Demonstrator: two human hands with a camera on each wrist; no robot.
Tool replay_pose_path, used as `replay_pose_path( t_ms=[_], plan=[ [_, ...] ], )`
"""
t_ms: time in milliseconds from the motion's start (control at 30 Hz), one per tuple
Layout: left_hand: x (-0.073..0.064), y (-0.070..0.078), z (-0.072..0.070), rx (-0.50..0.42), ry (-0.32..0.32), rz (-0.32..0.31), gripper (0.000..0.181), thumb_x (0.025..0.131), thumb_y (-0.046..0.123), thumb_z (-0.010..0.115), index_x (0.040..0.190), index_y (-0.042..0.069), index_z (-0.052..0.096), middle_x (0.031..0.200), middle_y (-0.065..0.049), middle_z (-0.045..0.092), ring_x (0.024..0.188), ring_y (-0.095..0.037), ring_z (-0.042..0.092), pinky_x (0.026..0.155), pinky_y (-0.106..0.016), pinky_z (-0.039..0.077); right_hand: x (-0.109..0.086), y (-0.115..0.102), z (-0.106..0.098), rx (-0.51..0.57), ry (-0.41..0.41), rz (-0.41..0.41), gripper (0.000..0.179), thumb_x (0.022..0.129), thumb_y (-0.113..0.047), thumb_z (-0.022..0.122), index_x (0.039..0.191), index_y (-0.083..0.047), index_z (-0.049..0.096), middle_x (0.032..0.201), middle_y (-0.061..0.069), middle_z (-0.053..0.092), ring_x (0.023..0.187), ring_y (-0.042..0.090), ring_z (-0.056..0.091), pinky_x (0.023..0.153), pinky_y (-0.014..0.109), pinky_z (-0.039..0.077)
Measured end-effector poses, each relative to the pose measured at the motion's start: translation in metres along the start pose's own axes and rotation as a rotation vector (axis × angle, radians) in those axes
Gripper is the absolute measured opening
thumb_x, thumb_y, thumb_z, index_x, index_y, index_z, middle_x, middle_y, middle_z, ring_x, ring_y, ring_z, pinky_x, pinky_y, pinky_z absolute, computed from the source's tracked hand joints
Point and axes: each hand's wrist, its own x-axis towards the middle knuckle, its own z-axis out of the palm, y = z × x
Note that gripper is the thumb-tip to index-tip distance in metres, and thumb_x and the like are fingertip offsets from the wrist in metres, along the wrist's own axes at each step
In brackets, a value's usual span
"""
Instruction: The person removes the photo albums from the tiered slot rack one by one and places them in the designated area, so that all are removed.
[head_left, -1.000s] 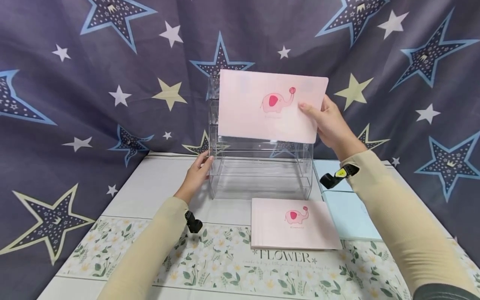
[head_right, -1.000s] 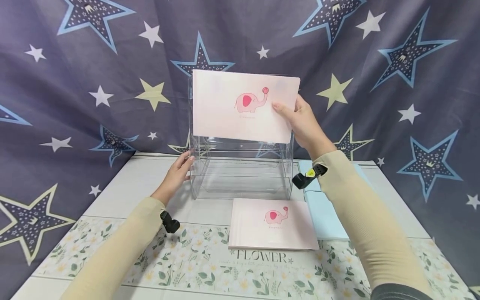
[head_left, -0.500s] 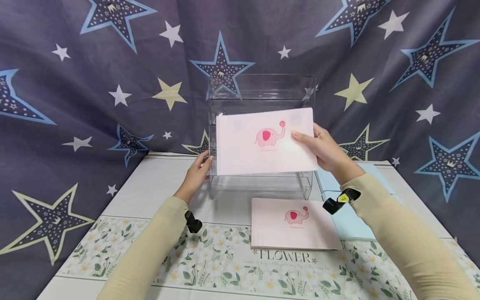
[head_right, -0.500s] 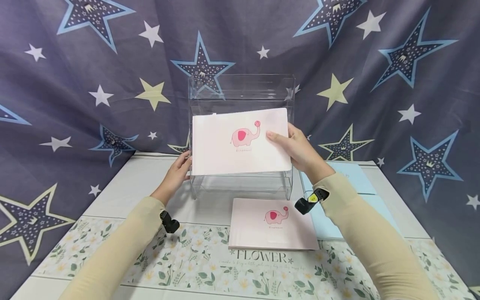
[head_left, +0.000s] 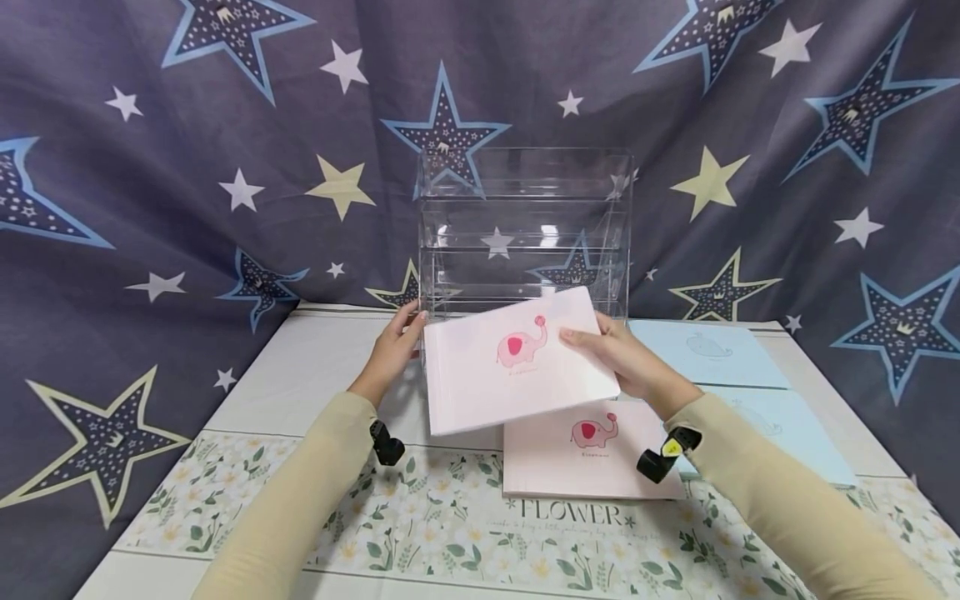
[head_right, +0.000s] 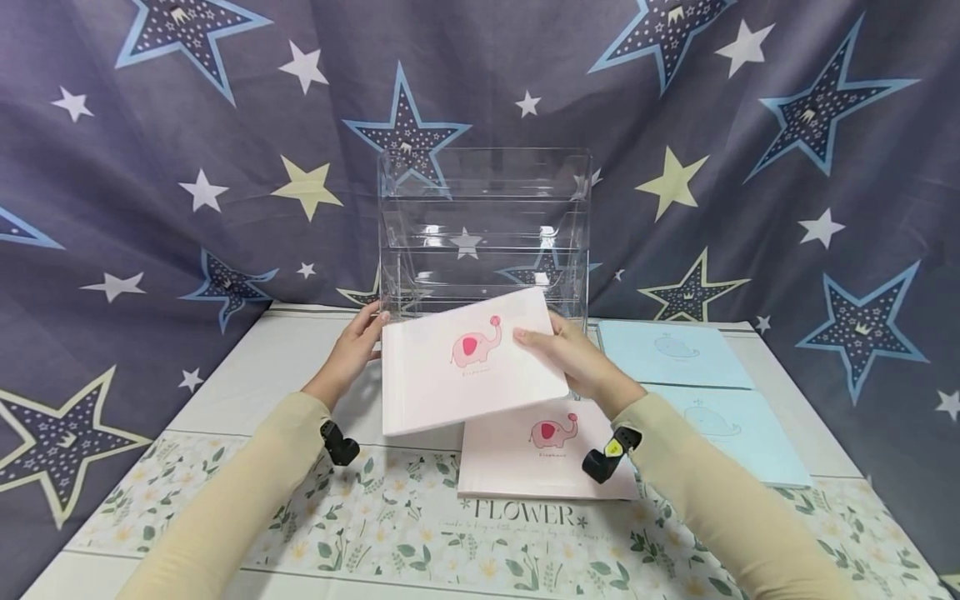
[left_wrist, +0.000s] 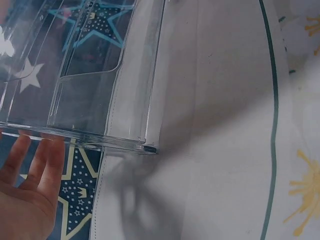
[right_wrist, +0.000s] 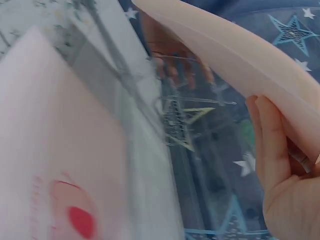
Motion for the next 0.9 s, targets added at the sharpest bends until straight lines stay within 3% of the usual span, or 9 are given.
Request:
replay_pose_path(
  t_ms=[333,733,900],
  plan=[
    [-0.002,0.003,0.0,0.003,-0.013,-0.007,0.058,0.107,0.049,0.041,0.158,0.025,0.03,0.148,-0.013,0.042,0.132,-0.033,0.047,0.1,-0.048,0.052,-0.003,0.039,0.026,0.037,-0.08,0.042,0.049,0.103,-0.019,0.056,0.143,0.003,0.04,0.099,0.011,0.069,0.075,0.02,0.071,0.063,0.037,0.063],
    [-0.003,0.002,0.0,0.007,0.0,-0.009,0.062,0.105,0.055,0.041,0.158,0.026,0.031,0.148,-0.012,0.043,0.131,-0.032,0.048,0.1,-0.047,0.052,-0.003,0.068,0.067,0.103,-0.021,0.077,0.048,0.102,-0.018,0.057,0.143,0.002,0.041,0.1,0.011,0.069,0.075,0.018,0.068,0.061,0.032,0.062],
    [-0.001,0.0,0.001,0.003,-0.003,-0.016,0.061,0.105,0.054,0.042,0.158,0.026,0.031,0.149,-0.012,0.042,0.132,-0.033,0.047,0.101,-0.047,0.051,-0.003,0.08,0.083,0.127,-0.055,0.069,0.045,0.104,-0.021,0.055,0.142,0.001,0.044,0.103,0.013,0.069,0.079,0.019,0.069,0.066,0.034,0.062]
  ],
)
